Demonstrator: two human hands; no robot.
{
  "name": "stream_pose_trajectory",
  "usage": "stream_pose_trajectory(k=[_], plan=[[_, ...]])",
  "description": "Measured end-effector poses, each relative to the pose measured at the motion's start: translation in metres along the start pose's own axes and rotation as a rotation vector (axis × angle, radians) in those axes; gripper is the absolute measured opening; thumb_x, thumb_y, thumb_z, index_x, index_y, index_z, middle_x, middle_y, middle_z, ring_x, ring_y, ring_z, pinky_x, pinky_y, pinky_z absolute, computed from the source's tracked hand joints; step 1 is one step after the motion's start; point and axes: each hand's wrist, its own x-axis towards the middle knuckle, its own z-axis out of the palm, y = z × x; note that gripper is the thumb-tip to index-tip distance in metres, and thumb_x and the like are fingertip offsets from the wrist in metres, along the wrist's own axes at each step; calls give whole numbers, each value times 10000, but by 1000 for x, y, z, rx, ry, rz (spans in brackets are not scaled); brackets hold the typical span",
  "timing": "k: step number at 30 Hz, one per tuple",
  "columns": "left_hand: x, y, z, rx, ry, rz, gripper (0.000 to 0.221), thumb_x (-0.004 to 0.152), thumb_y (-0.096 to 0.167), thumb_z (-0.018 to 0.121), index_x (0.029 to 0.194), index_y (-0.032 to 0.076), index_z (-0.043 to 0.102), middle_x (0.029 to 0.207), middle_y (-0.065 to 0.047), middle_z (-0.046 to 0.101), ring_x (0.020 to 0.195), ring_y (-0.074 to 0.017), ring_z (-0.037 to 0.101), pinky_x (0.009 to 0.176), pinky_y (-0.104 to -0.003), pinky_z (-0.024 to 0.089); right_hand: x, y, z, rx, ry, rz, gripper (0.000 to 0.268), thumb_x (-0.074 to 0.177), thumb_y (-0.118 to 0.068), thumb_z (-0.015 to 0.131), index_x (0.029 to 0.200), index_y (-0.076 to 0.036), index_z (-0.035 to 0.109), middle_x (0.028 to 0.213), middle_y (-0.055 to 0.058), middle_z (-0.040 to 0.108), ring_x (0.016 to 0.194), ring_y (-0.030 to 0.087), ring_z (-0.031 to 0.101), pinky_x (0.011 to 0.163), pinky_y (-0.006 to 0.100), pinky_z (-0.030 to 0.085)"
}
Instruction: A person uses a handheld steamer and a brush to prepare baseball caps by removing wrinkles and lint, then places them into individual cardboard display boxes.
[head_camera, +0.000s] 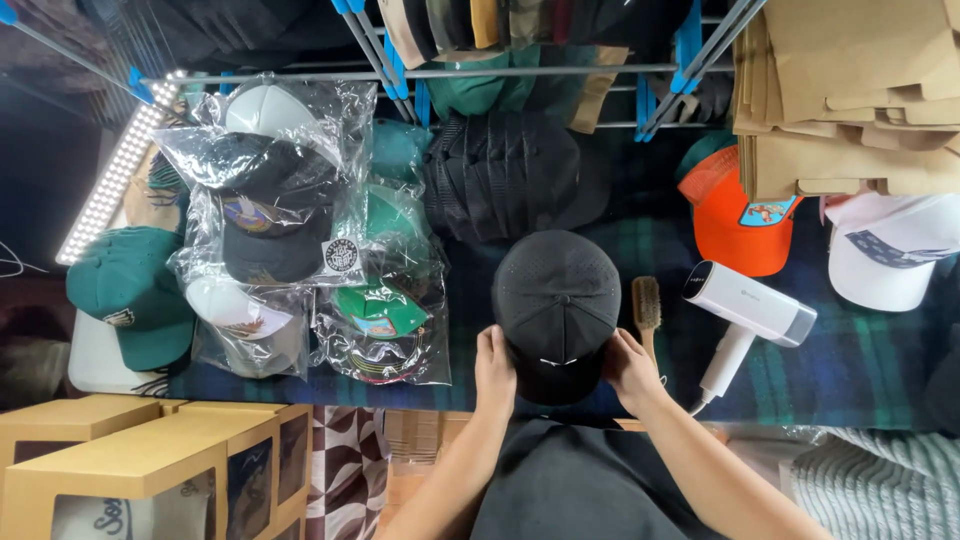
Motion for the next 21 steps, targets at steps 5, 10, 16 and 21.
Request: stream_pose_trajectory(k=[5,10,16,21], plan=[[-16,10,2,-102,-29,-2,462,1101,464,415,987,113,693,884,-42,651,919,-164,617,884,-361,512,-24,-13,55,71,173,24,278,1095,-149,507,1337,-67,618,1243,114,698,1217,245,636,1094,440,456],[7,-29,-9,-37,-134,6,388,1097,438,443,1019,161,704,919,-14,671,965,-141,624,934,-344,505,-4,28,35,-25,201,-111,314,1123,-218,467,1365,-72,605,1320,67,672,1274,173,593,1136,345,426],[0,-29,-21,46,-326,54,276,1054,301,576,1269,129,588,1139,-129,712,1183,-208,633,1062,-438,488,19,54,18,-293,283,-312,311,1155,-191,397,1339,-63,612,1248,64,659,1185,117,599,1106,328,465],[-19,6,-22,238,-329,-1,722,895,414,757,1498,216,414,1415,-190,594,1346,-358,542,1125,-526,455,29,48,-2,-348,222,-514,179,1131,-144,477,1232,-62,601,1157,80,626,1125,97,532,1021,340,483]])
